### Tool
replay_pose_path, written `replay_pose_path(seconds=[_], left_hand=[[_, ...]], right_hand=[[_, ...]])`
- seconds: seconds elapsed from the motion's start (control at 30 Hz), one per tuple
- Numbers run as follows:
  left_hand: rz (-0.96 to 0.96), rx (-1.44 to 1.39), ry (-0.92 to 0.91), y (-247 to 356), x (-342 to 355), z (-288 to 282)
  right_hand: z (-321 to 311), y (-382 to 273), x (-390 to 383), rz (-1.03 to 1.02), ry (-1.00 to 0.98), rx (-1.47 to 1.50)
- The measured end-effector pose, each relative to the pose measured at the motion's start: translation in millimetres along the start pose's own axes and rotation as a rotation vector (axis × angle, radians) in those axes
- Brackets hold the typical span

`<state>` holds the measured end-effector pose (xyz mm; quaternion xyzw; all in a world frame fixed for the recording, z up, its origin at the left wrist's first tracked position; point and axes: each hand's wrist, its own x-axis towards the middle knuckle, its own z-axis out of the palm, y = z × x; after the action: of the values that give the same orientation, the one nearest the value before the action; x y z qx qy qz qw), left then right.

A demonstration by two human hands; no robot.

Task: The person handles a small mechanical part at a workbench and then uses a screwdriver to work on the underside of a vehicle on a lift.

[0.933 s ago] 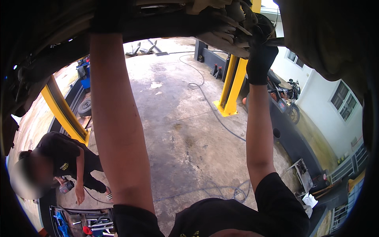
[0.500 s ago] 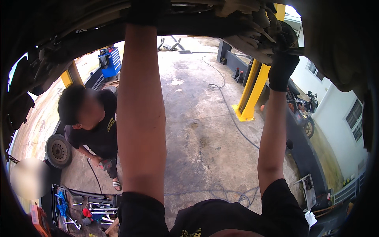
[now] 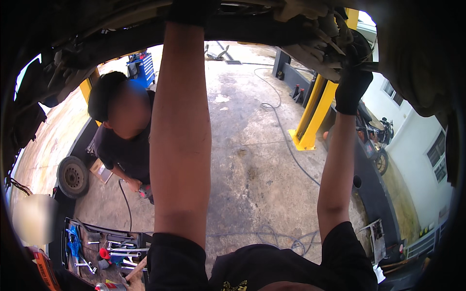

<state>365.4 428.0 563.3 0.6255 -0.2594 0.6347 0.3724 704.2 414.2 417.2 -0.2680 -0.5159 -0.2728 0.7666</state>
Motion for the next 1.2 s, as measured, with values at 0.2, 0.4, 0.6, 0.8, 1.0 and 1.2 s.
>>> replay_pose_path(seconds=[0.2,0.4,0.6,0.8,1.0,1.2], left_hand=[[-0.036,-0.012,-0.163,-15.7,-2.1,-31.2],[-0.058,-0.039,0.532,-9.2,-88.3,19.1],[0.000,0.259,0.288,-29.4,-111.3,17.3],[-0.016,0.162,0.315,-30.3,-108.7,23.4],[-0.115,0.207,0.335,-26.5,-114.0,34.8],[-0.101,0.175,0.260,-36.6,-106.2,24.7]], right_hand=[[-9.9,1.5,0.2,-0.018,-0.077,-0.184],[-6.1,-20.8,-3.0,0.112,-0.048,-0.112],[1.2,-22.6,-3.6,0.141,-0.046,-0.059],[-4.1,-0.8,-0.2,0.064,-0.020,-0.078],[-8.6,-1.2,-3.0,0.047,-0.021,-0.055],[-10.3,-23.8,-5.4,0.156,-0.041,-0.035]])
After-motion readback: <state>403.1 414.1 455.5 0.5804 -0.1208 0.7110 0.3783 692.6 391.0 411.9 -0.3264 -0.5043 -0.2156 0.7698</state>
